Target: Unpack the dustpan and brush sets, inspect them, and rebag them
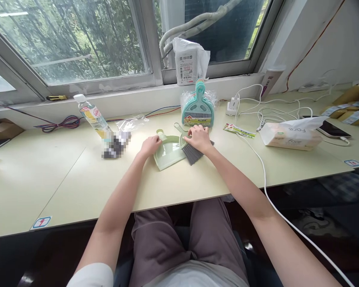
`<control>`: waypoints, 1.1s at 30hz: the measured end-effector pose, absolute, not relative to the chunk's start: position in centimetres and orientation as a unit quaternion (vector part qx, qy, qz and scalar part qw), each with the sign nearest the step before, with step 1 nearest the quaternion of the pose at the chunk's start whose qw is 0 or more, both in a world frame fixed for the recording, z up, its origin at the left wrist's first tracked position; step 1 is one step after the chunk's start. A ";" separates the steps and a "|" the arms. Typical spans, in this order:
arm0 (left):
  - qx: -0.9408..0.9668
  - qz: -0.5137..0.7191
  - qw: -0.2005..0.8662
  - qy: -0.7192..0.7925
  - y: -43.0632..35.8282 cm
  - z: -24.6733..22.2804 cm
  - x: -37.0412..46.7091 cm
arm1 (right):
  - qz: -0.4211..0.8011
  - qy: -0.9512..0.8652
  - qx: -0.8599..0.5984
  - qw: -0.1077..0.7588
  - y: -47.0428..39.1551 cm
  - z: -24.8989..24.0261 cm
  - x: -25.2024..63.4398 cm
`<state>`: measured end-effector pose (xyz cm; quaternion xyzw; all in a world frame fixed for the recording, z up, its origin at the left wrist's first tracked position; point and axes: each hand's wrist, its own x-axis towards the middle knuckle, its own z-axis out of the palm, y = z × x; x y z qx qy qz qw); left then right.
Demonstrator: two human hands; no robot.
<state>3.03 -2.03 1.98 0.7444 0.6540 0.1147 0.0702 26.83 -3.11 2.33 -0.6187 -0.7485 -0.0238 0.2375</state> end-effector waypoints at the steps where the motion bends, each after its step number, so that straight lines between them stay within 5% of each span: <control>1: 0.749 0.121 0.087 0.646 -2.2 2.0 3.7 | -0.024 -0.757 -0.610 0.233 -3.2 2.2 26.6; 13: 0.788 0.211 0.268 0.512 -3.5 1.3 6.8 | 0.004 -0.822 -0.543 0.174 -4.2 2.1 25.4; 24: 0.858 0.200 -0.189 0.433 -3.0 1.1 4.3 | 0.062 -0.844 -0.494 0.199 -3.5 1.6 25.6; 33: 0.899 0.146 -0.226 0.345 -2.6 0.1 4.4 | 0.066 -0.861 -0.462 0.201 -3.6 1.4 25.5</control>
